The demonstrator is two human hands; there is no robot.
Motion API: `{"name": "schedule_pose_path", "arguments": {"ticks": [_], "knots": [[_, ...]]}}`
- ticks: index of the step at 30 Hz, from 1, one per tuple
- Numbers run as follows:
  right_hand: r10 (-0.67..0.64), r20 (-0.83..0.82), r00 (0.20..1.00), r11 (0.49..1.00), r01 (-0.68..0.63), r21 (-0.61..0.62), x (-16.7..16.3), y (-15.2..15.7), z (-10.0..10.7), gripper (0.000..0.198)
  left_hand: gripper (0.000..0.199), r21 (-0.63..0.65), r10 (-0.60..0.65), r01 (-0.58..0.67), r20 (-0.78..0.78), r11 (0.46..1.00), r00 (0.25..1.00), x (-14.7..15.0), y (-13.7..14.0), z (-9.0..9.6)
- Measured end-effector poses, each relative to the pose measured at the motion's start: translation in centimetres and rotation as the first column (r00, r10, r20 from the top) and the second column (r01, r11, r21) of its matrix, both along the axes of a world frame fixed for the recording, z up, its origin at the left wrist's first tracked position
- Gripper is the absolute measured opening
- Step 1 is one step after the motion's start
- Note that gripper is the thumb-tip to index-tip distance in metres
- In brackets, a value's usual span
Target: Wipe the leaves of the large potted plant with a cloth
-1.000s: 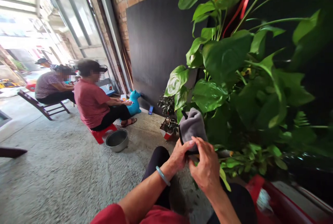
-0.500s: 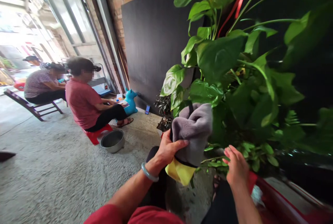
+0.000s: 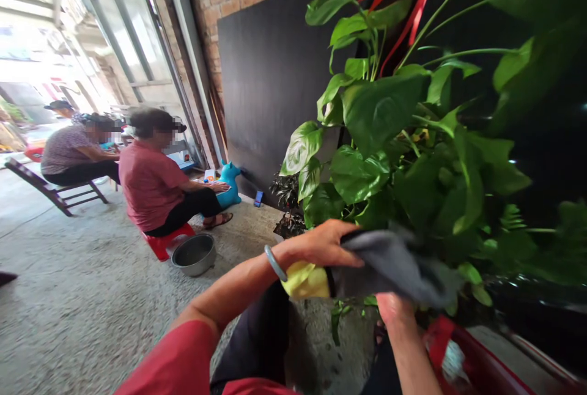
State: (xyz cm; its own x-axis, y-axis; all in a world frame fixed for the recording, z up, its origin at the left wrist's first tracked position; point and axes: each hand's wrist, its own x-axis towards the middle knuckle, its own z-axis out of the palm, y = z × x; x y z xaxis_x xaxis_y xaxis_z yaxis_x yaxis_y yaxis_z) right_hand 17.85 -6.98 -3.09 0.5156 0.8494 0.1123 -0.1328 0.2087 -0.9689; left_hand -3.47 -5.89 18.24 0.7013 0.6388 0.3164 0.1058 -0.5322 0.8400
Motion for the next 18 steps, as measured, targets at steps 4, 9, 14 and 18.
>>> {"name": "schedule_pose_path", "arguments": {"ticks": [4,9,14,18], "knots": [[0.01,-0.197,0.98,0.997,-0.025,-0.074,-1.5,-1.0,0.3,0.05,0.043,0.122,0.241,-0.282,0.275,0.952,0.931,1.0,1.1,2.4],[-0.078,-0.291,0.954,0.992,0.044,-0.121,-1.5,-1.2,1.4,0.048,0.044,0.151,0.079,-0.055,-0.155,0.987,0.985,0.9,2.0,0.4],[-0.081,-0.295,0.952,0.987,0.036,-0.155,-1.1,-1.7,2.6,0.049,0.049,0.162,0.189,-0.22,0.188,0.962,0.964,-1.6,2.5,5.7],[-0.087,-0.268,0.959,0.986,0.045,-0.161,-1.6,-1.9,2.8,0.051,0.045,0.221,0.398,-0.489,0.353,0.844,0.847,-0.5,6.0,7.4]]}}
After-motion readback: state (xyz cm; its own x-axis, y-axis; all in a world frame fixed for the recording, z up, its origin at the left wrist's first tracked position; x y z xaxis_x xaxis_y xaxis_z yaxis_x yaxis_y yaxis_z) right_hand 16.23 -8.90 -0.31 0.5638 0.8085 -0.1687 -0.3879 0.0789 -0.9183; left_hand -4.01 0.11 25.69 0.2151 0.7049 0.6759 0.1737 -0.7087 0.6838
